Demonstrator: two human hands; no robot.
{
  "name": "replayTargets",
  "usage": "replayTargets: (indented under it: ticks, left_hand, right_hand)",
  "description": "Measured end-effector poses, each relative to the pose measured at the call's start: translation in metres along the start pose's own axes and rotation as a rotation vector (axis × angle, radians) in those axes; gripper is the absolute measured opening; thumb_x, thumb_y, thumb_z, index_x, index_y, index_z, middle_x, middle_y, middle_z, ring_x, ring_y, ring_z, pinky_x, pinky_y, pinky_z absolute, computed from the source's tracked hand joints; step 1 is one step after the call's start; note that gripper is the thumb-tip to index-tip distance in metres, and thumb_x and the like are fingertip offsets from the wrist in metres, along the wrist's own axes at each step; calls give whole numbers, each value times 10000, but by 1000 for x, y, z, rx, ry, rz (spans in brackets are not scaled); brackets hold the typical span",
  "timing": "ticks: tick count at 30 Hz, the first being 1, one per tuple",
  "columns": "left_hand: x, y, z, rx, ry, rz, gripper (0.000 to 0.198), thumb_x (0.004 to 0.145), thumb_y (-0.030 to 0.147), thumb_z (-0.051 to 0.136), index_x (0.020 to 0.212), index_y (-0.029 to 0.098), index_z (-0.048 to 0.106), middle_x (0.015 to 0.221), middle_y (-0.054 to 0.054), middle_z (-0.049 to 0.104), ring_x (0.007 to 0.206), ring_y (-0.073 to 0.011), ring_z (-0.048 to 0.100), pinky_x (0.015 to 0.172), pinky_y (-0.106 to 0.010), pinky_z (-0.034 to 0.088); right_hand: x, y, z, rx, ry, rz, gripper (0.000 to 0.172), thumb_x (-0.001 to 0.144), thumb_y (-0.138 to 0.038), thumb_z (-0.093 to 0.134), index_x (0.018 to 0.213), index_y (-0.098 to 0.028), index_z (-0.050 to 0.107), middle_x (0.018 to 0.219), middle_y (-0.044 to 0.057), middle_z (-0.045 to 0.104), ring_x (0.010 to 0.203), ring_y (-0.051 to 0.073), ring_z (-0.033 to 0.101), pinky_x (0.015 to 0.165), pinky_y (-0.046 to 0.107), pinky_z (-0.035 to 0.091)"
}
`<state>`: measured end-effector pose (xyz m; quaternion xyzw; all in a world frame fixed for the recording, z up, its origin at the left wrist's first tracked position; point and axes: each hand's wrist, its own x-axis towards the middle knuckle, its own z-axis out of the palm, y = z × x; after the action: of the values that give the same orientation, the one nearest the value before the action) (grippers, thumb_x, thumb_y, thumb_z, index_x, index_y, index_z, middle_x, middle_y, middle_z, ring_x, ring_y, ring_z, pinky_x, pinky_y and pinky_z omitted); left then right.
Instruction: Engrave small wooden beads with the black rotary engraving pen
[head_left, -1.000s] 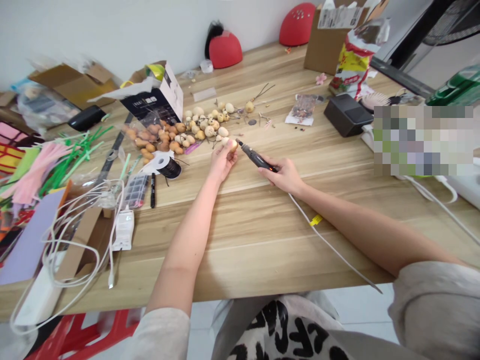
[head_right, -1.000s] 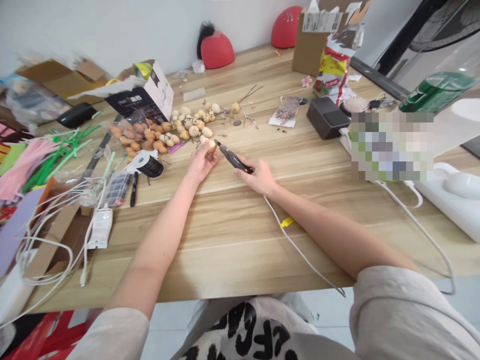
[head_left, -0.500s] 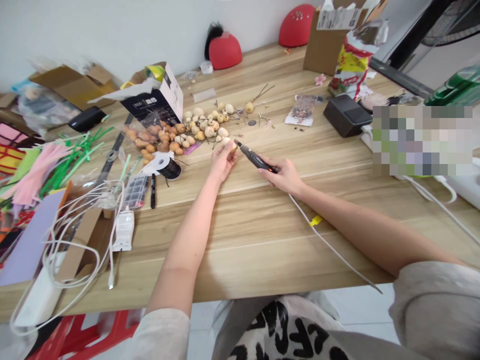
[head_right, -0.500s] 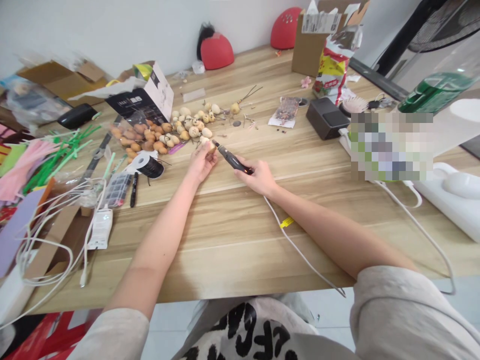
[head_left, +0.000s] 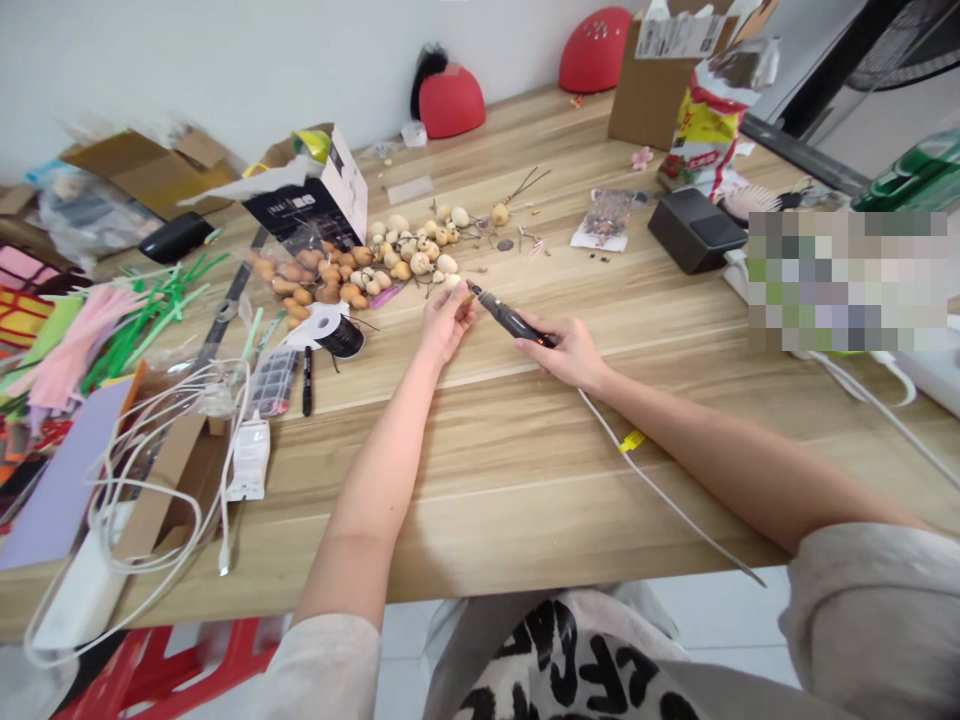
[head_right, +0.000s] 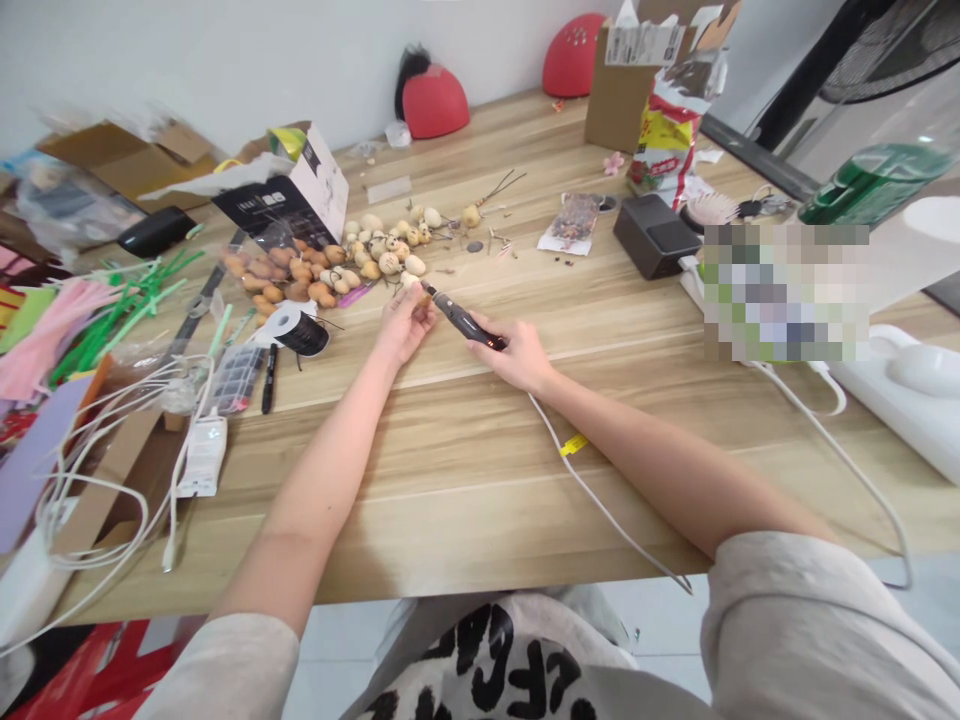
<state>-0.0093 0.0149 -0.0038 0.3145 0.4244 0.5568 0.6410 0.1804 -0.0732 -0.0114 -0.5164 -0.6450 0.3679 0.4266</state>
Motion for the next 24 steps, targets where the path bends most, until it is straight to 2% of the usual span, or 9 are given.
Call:
replayTargets:
  ticks: [5,14,17,20,24]
  left_hand:
    - [0,1,1,5,-10,-1,182,776,300,797,781,178,661,699,30,665,576,-41,579,556,-150,447]
    - [-1,2,1,1,-6,-22,238,748,335,820,815,178,655,689,32,675,576,-42,613,549,-142,464]
    - [-2,2,1,14,-20,-25,242,757,343,811,808,174,646,703,21,696,583,-46,626,544,-135,467]
    - [-2,3,1,37,-29,-34,224,788,341,782,894,189,656,723,18,707,616,-57,651,561,-135,475]
    - [-2,5,0,35,-11,-41,330,830,330,735,1126,242,621,747,33,715,631,-74,678,619,-158,511]
  right_hand:
    - [0,-1,-1,-5,-4,-6,560,775,-383,645,1278,-147,716,1051,63,769,673,206,672,500,261,479]
    - [0,2,0,-14,27,-41,561,781,-396,642,1272,-135,719,997,66,771,605,175,628,521,270,480]
    - [0,2,-1,-4,24,-24,570,793,-383,632,1296,-122,701,866,52,760,521,146,583,489,258,461]
    - [-1,2,-1,6,7,-1,581,808,-393,625,1314,-113,684,688,16,701,462,138,561,481,253,469]
    - [-1,6,0,24,-6,-5,585,813,-419,629,1300,-102,689,650,22,687,502,164,608,519,265,516]
